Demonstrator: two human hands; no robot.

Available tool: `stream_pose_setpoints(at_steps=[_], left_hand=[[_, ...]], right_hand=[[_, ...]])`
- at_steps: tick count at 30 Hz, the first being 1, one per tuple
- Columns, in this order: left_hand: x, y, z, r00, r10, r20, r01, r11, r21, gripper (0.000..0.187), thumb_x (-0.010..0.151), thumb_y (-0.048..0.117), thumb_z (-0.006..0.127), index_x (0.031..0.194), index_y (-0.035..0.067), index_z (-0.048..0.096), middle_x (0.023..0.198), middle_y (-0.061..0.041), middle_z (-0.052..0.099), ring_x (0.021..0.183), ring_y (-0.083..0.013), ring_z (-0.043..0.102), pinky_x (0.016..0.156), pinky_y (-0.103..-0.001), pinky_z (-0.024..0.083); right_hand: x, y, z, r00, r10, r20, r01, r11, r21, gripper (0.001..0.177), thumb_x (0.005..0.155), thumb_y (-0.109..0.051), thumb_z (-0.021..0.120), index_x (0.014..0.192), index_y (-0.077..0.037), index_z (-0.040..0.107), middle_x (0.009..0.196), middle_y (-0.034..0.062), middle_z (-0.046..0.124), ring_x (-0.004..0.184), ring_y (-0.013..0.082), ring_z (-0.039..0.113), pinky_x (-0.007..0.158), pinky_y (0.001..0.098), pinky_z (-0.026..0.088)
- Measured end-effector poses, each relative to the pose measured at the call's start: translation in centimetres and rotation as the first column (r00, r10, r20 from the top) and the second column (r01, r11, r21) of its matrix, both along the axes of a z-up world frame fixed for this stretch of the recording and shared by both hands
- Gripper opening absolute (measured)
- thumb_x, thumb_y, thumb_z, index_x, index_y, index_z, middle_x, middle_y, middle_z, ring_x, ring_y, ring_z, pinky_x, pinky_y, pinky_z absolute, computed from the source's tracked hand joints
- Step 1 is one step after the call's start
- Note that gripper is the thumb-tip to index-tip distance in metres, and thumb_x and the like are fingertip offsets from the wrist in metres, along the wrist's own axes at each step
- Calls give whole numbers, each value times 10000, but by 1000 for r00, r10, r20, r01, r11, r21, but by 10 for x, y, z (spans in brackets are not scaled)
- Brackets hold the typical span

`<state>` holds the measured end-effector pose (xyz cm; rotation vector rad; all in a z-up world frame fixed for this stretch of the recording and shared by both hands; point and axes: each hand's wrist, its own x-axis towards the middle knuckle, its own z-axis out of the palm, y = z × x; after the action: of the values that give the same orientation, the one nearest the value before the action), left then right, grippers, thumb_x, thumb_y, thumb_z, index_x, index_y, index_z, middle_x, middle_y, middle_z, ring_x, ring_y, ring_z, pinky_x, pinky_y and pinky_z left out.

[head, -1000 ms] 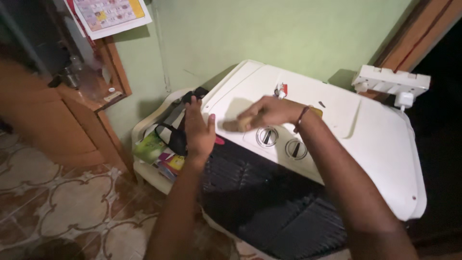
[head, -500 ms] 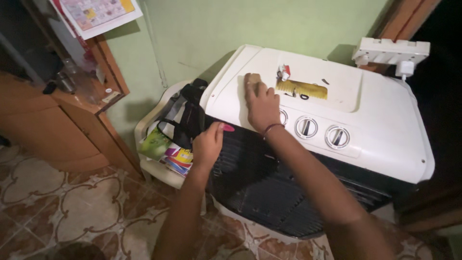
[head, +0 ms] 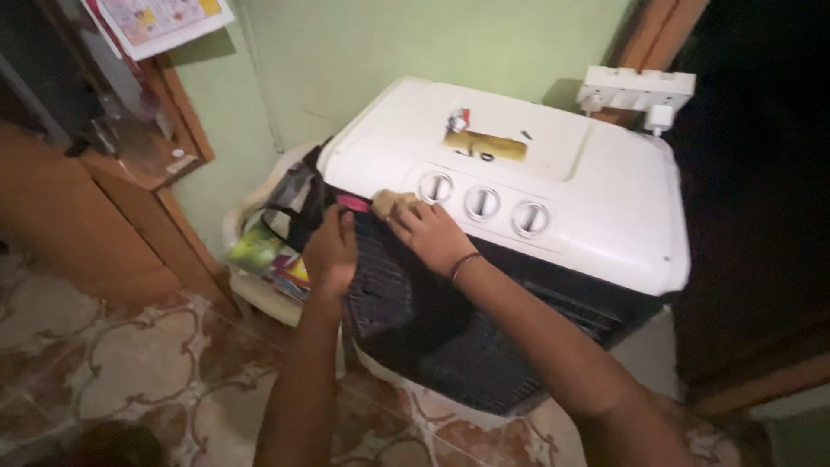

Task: The person wipes the top and front grille of a white and black portable air cooler using a cloth. They move a comb and small items on the top surface to reach the area underneath, then wipe the control panel and the black vented front.

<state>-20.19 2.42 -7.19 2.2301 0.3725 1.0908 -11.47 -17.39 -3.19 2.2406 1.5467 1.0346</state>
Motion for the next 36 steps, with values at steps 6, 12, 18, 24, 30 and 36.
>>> stream_pose_setpoints(at_steps=[6,12,18,24,30,36], left_hand=[[-5,-88,-7,996,-15,87,6,995,95,438,1051,313,557,1341,-13,593,873,-152,707,885,-402,653,859,-528,497],[28,-217,-10,988,-50,143,18,976,216,508,998,305,615,1373,-33,560,1271,-197,622,1143,-402,565,976,-541,427],[55,-341,-14,956,-146,253,39,922,385,528,1034,381,590,1441,50,532,1425,-130,544,1366,-329,462,1131,-573,319],[65,-393,-14,918,-278,283,145,900,412,521,1044,406,573,1435,64,535,1447,-118,532,1381,-316,453,1114,-556,305],[78,-371,-10,923,-263,282,137,907,397,512,1037,409,584,1423,77,532,1466,-108,519,1396,-314,448,1112,-555,291],[117,-298,14,914,-156,374,-13,911,413,542,1020,402,630,1442,77,525,1465,-132,503,1397,-338,432,1113,-576,280]], right_hand=[[-13,-122,-8,992,77,100,-67,993,-101,497,868,-183,557,1361,-187,619,1388,73,563,1123,253,560,900,368,489],[-20,-257,2,999,21,49,-18,997,-75,552,851,-156,572,1401,-181,602,1370,95,561,1069,269,587,880,374,501],[-37,-358,23,984,-158,-83,161,986,39,574,821,-59,614,1390,-129,589,1425,165,531,974,303,592,869,416,528],[-47,-377,24,945,-218,-244,258,955,146,662,721,-12,661,1374,-94,590,1451,191,503,982,341,579,873,421,531],[-22,-334,23,894,-102,-436,273,897,349,583,789,-37,681,1358,-90,567,1420,235,488,1109,438,523,943,482,493],[30,-281,35,859,-35,-511,296,848,439,632,807,-16,635,1423,-131,547,1405,214,507,1109,443,506,992,483,472]])
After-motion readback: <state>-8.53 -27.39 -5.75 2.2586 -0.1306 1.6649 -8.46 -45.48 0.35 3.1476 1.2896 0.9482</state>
